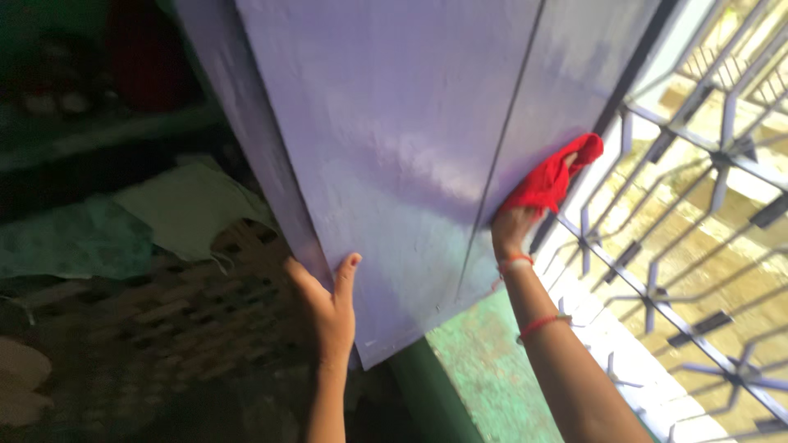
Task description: The person wipes a purple painted wooden surface and a metal window grille using a red cloth. The person moves the cloth back and forth across the surface, covering different sections of the wood and the metal bars.
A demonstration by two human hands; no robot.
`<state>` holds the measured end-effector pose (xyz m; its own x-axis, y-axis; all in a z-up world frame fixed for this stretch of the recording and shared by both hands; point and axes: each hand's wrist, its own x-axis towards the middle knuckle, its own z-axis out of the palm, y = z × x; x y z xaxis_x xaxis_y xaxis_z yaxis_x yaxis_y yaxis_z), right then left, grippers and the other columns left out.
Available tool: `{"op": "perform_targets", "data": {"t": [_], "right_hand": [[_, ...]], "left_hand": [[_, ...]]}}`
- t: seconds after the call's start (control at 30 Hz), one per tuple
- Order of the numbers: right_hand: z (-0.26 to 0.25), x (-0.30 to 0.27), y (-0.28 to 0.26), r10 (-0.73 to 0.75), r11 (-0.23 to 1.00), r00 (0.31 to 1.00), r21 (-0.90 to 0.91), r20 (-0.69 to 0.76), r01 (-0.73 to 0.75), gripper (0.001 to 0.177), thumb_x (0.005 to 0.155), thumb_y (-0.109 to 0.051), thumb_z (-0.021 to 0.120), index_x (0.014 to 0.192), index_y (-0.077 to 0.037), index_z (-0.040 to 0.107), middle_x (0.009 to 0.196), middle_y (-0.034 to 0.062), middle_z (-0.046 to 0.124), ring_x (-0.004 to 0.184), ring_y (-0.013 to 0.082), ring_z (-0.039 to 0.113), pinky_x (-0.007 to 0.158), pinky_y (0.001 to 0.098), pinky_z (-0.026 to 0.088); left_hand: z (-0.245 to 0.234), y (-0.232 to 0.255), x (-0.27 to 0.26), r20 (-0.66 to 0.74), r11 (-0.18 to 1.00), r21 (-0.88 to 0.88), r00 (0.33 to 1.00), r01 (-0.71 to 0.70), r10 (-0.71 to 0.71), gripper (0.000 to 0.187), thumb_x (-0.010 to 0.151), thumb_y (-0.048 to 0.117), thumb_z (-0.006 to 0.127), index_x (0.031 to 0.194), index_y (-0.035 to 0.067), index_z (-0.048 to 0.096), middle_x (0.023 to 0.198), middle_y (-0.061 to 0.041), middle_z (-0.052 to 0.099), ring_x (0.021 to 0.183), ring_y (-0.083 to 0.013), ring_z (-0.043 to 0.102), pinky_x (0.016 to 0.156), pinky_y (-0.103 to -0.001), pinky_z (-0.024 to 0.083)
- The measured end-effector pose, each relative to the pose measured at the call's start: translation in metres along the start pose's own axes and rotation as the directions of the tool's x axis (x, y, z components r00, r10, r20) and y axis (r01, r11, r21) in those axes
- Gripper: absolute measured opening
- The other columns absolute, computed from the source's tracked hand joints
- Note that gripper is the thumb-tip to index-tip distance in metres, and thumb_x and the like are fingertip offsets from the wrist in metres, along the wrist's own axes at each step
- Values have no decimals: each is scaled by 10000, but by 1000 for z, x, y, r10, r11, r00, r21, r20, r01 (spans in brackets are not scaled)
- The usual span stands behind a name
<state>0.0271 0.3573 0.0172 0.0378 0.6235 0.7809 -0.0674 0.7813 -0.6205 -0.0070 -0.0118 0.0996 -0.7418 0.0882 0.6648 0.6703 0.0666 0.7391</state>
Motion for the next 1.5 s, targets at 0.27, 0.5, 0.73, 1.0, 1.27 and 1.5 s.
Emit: {"op": "perform_targets", "data": {"t": [0.27,0.5,0.73,1.0,1.27,1.5], "right_hand": [[47,-86,-120,-215,973,971,103,107,204,698,1138,-366,391,1676,-36,91,1758,178,115,1666,321,73,1364,478,50],[21,-91,-210,-736,581,513,23,442,814,461,889,-507,718,1205,-182,638,1657,197,316,1570,444,255,1277,733,141],[1,-1,-91,-629,751,657,107,415,652,976,823,-818,497,1480,-97,470,1692,243,156,1571,509,67,1256,716,2],[-12,37,12,-104,994,995,-42,14,104,759,1088,-538,365,1641,-36,229,1736,230,134,1620,431,95,1344,553,87],[49,-40,-88,68,995,996,-77,48,-65,683,1160,-345,340,1696,-10,81,1803,188,90,1655,365,82,1374,475,98],[13,-98,-218,-733,626,489,190,472,756,522,835,-451,677,1217,-97,645,1612,202,321,1537,436,271,1245,644,159]], "left_hand": [[0,-8,-6,13,996,82,999,-39,38,766,1021,462,655,1435,-109,356,1338,-273,542,1233,-383,582,1029,-449,472],[-9,-42,-12,50,940,-179,956,292,-288,578,1155,458,344,1040,-70,550,911,-200,547,844,-270,496,789,-417,458],[-6,-55,-8,-53,981,29,980,191,-189,549,1091,420,408,824,-48,518,615,-113,408,578,-194,399,551,-403,348],[-1,-57,-8,-70,960,70,962,270,-266,616,1092,468,395,762,-43,493,594,-129,410,571,-211,394,552,-413,342],[0,-54,-10,-58,958,78,960,276,-272,609,1075,491,364,990,-41,649,758,-185,637,676,-303,598,674,-410,475],[1,-89,-16,-86,1000,3,996,-5,6,476,1124,347,424,1116,-73,648,1023,-231,693,962,-355,668,848,-413,522]]}}
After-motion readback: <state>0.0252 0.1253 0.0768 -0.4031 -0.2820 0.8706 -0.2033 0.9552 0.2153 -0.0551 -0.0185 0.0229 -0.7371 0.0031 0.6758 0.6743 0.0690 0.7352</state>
